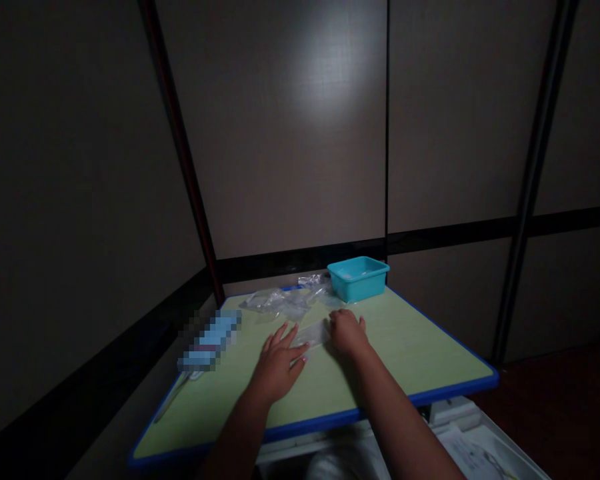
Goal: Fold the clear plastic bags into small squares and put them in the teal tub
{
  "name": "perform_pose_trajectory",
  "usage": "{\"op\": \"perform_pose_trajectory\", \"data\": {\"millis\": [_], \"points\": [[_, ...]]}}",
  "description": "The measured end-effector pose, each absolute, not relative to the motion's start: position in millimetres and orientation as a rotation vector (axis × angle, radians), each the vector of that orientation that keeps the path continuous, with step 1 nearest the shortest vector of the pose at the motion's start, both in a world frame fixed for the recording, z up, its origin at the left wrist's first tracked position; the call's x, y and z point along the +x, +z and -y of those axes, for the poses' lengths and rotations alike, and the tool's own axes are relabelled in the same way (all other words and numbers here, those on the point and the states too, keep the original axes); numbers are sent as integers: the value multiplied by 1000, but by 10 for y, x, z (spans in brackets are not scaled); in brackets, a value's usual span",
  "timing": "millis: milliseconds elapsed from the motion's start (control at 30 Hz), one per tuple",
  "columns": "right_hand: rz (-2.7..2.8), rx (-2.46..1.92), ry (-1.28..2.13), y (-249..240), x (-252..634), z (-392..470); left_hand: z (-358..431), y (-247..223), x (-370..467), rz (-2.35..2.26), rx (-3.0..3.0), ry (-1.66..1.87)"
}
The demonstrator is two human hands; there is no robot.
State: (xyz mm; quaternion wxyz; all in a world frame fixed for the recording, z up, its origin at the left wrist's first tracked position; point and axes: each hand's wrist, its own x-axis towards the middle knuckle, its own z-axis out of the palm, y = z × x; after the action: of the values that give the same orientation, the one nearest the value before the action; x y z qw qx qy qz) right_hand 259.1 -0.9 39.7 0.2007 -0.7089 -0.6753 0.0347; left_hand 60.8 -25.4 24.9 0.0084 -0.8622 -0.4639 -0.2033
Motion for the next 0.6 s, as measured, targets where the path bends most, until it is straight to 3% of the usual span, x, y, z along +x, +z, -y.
{"op": "perform_pose_trajectory", "data": {"millis": [167,600], "points": [[1666,-2106,-11,429,2541,1,218,211,602,1501,-2646,-623],[1770,-2105,13,300,2422,-78,192,162,619,1550,-2655,-471]]}}
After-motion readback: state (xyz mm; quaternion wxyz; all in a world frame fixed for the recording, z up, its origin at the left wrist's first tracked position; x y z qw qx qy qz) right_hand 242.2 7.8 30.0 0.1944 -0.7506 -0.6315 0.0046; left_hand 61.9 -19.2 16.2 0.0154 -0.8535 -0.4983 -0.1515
